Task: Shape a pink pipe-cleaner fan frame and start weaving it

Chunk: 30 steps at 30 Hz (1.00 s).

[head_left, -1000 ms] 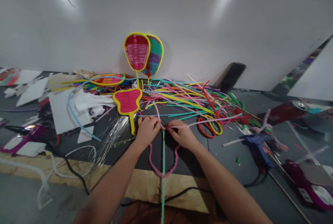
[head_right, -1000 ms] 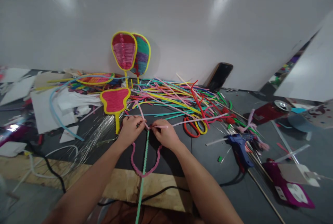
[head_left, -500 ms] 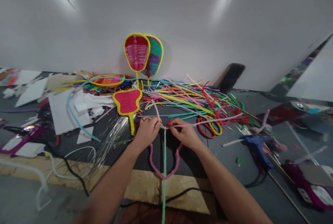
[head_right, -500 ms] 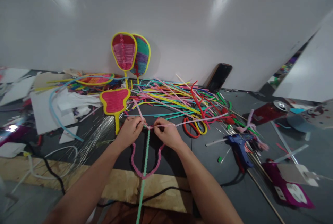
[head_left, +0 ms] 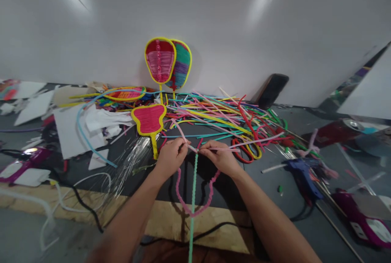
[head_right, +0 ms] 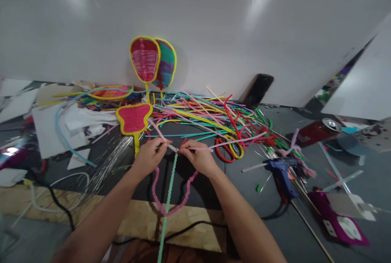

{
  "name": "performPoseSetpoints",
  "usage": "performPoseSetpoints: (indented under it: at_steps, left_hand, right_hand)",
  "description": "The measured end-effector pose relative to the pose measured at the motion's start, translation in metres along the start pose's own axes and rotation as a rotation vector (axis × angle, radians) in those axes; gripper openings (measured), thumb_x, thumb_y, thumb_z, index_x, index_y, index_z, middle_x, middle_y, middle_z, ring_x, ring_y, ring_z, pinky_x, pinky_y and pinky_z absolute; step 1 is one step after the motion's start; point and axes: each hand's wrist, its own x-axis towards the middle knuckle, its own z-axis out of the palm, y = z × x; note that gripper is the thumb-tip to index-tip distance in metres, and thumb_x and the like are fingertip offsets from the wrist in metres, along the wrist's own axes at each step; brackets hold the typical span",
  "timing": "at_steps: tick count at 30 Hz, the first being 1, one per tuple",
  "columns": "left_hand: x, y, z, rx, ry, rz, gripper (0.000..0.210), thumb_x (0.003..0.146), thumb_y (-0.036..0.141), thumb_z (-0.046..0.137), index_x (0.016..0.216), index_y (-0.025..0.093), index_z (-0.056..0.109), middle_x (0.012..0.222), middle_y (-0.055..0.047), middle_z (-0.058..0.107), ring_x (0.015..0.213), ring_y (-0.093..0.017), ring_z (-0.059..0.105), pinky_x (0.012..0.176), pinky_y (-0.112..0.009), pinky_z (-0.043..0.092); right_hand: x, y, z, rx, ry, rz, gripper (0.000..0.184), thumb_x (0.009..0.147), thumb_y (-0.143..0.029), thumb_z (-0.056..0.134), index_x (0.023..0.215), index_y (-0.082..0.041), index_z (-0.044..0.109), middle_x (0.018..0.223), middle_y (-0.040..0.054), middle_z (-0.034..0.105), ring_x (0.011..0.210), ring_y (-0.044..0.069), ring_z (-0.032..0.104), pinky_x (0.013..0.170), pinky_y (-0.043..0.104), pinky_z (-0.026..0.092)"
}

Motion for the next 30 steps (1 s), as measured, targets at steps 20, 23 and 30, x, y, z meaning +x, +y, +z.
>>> performPoseSetpoints:
  at_steps: [20, 23, 30]
  left_hand:
    - [0.009, -0.011, -0.008, -1.179, -0.015, -0.532, 0.019, 0.075, 0.033, 0.058, 0.087, 0.018, 0.06, 0.079, -0.006, 0.069, 0.071, -0.017, 0.066, 0.068, -0.034, 0.055]
    - [0.005, -0.013, 0.005, -1.249, -0.298, -0.545, 0.026, 0.061, 0.021, 0.074, 0.084, 0.016, 0.063, 0.077, -0.006, 0.068, 0.07, -0.017, 0.065, 0.069, -0.031, 0.055]
    - [-0.002, -0.003, 0.027, -1.383, -0.322, -0.418, 0.04, 0.051, 0.025, 0.082, 0.084, 0.014, 0.062, 0.066, 0.002, 0.061, 0.057, -0.01, 0.059, 0.056, -0.025, 0.052]
  right_hand:
    - [-0.005, -0.01, -0.005, 0.168, 0.15, 0.044, 0.009, 0.077, -0.029, 0.062, 0.078, -0.021, 0.067, 0.077, 0.0025, 0.068, 0.072, 0.017, 0.062, 0.066, 0.027, 0.048]
    - [-0.006, -0.012, -0.004, 0.141, 0.18, 0.022, 0.008, 0.076, -0.027, 0.062, 0.078, -0.021, 0.066, 0.077, 0.0026, 0.068, 0.072, 0.016, 0.062, 0.066, 0.027, 0.048]
    - [-0.008, -0.014, 0.003, -0.041, 0.194, -0.176, 0.006, 0.081, -0.022, 0.058, 0.083, -0.022, 0.064, 0.078, 0.0025, 0.066, 0.075, 0.015, 0.061, 0.071, 0.028, 0.048]
